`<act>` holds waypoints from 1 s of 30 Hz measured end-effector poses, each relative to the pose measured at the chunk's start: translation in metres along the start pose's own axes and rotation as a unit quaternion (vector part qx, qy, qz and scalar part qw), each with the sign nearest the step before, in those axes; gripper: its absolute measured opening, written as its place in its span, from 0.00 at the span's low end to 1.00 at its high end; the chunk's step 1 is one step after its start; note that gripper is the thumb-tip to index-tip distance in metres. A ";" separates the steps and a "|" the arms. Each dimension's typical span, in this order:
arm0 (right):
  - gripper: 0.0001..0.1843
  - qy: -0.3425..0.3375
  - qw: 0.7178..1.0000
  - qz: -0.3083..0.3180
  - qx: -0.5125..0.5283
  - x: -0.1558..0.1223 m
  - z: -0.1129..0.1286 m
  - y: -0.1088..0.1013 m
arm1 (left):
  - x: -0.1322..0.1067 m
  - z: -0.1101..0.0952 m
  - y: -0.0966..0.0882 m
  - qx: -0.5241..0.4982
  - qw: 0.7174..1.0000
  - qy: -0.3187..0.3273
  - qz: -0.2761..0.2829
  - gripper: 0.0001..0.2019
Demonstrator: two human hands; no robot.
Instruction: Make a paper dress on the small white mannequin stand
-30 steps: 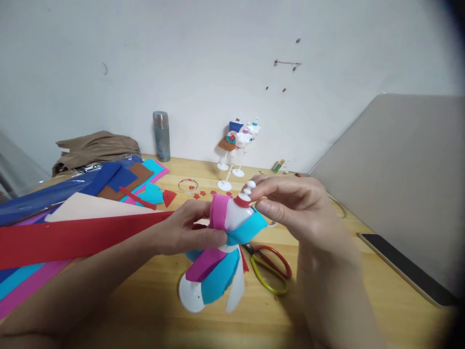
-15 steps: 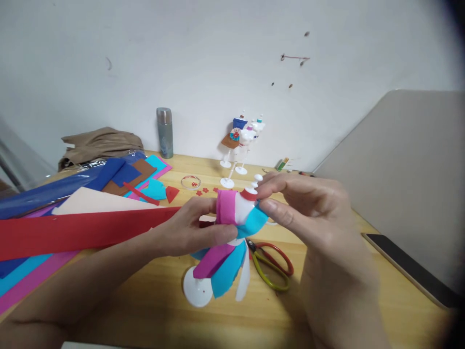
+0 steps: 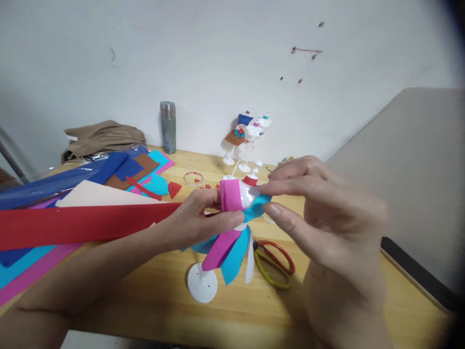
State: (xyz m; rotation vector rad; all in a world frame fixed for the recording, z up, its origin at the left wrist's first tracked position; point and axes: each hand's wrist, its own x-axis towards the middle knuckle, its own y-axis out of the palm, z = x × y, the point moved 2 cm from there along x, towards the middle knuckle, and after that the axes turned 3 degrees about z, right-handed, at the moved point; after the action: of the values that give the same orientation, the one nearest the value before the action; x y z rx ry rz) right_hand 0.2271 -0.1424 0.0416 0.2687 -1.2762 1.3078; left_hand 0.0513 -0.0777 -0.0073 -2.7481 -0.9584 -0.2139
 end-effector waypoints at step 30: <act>0.12 -0.009 0.996 -0.039 -0.075 0.003 -0.017 -0.020 | -0.004 -0.008 -0.010 0.004 1.000 -0.008 -0.001 0.17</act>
State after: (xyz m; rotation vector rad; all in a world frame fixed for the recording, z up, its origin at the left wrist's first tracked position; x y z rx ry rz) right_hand 0.2521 -0.1345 0.0477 0.2230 -1.3574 1.1396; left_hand 0.0413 -0.0745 0.0013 -2.7449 -0.9627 -0.1888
